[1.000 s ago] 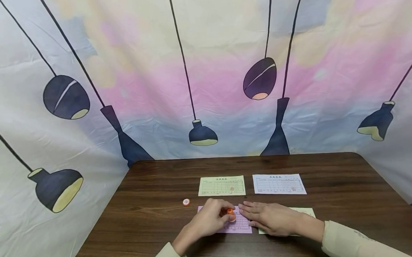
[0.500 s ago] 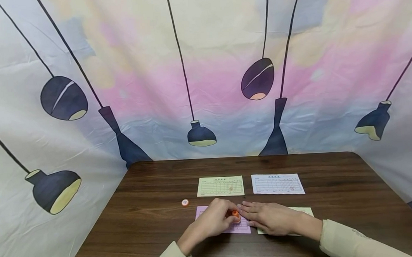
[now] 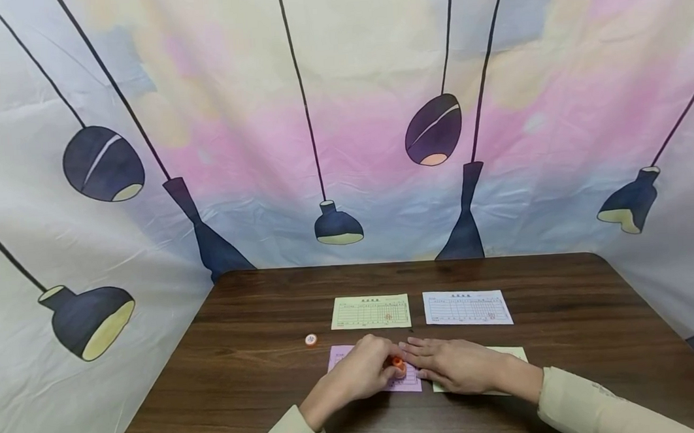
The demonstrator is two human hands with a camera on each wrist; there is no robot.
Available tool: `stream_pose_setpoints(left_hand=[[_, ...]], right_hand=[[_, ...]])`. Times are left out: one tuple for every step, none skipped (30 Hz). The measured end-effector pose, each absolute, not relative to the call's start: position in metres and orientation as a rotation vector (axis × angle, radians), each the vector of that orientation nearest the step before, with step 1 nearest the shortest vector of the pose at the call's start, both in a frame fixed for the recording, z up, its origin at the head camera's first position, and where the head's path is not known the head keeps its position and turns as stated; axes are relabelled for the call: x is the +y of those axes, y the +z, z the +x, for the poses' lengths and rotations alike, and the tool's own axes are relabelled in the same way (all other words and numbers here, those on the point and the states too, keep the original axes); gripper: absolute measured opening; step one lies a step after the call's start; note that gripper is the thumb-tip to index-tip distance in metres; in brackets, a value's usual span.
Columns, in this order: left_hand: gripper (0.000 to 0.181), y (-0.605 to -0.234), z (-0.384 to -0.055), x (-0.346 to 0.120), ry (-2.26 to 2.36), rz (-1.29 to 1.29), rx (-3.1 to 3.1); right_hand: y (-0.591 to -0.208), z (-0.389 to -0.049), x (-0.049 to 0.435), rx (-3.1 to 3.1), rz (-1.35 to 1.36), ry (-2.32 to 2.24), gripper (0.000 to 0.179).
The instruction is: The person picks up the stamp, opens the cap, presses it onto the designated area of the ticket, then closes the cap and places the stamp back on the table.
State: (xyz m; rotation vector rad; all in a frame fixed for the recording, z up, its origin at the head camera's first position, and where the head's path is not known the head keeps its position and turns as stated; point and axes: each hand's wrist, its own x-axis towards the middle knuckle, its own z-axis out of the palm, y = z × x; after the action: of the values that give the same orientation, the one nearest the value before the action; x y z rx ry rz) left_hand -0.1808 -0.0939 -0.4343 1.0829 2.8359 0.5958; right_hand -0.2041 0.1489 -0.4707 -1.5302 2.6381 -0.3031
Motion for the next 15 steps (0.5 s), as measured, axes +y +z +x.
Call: stream_pose_setpoints(left_hand=[[0.016, -0.4343, -0.1812, -0.0935, 0.590, 1.092, 2.836], [0.016, -0.4343, -0.1816, -0.0933, 0.586, 1.100, 2.837], [0.016, -0.4343, -0.1818, -0.0932, 0.587, 1.104, 2.835], [0.017, -0.4344, -0.1821, -0.0932, 0.587, 1.106, 2.833], [0.017, -0.4343, -0.1823, -0.0932, 0.587, 1.108, 2.831], [0.017, -0.4345, -0.1826, -0.0933, 0.589, 1.110, 2.826], [0.018, -0.4346, -0.1827, -0.0933, 0.591, 1.113, 2.822], [0.018, -0.4350, -0.1829, -0.0934, 0.593, 1.115, 2.820], [0.018, -0.4353, -0.1830, -0.0935, 0.588, 1.121, 2.819], [0.015, -0.4355, -0.1830, -0.0935, 0.569, 1.129, 2.816], [0.012, -0.4357, -0.1829, -0.0935, 0.551, 1.135, 2.815], [0.007, -0.4358, -0.1829, -0.0934, 0.534, 1.141, 2.813], [0.004, -0.4357, -0.1827, -0.0932, 0.511, 1.146, 2.813], [0.005, -0.4357, -0.1828, -0.0928, 0.489, 1.151, 2.815], [0.010, -0.4352, -0.1828, -0.0922, 0.459, 1.159, 2.819]], right_hand=[[-0.4706, -0.2043, 0.1488, 2.636, -1.531, -0.305, 0.052], [-0.4705, -0.2043, 0.1489, 2.634, -1.529, -0.306, 0.052], [-0.4703, -0.2043, 0.1489, 2.634, -1.527, -0.305, 0.052], [-0.4704, -0.2044, 0.1489, 2.633, -1.527, -0.304, 0.053], [-0.4706, -0.2045, 0.1489, 2.634, -1.528, -0.301, 0.053], [-0.4705, -0.2045, 0.1488, 2.635, -1.530, -0.299, 0.053], [-0.4706, -0.2043, 0.1489, 2.635, -1.532, -0.298, 0.053], [-0.4706, -0.2044, 0.1491, 2.637, -1.533, -0.298, 0.052], [-0.4705, -0.2045, 0.1491, 2.637, -1.537, -0.300, 0.052], [-0.4705, -0.2046, 0.1492, 2.637, -1.542, -0.301, 0.052], [-0.4705, -0.2048, 0.1494, 2.639, -1.551, -0.300, 0.051], [-0.4704, -0.2049, 0.1495, 2.640, -1.558, -0.299, 0.051], [-0.4702, -0.2051, 0.1496, 2.639, -1.563, -0.299, 0.050], [-0.4700, -0.2053, 0.1498, 2.641, -1.566, -0.296, 0.050], [-0.4699, -0.2054, 0.1498, 2.641, -1.568, -0.294, 0.050]])
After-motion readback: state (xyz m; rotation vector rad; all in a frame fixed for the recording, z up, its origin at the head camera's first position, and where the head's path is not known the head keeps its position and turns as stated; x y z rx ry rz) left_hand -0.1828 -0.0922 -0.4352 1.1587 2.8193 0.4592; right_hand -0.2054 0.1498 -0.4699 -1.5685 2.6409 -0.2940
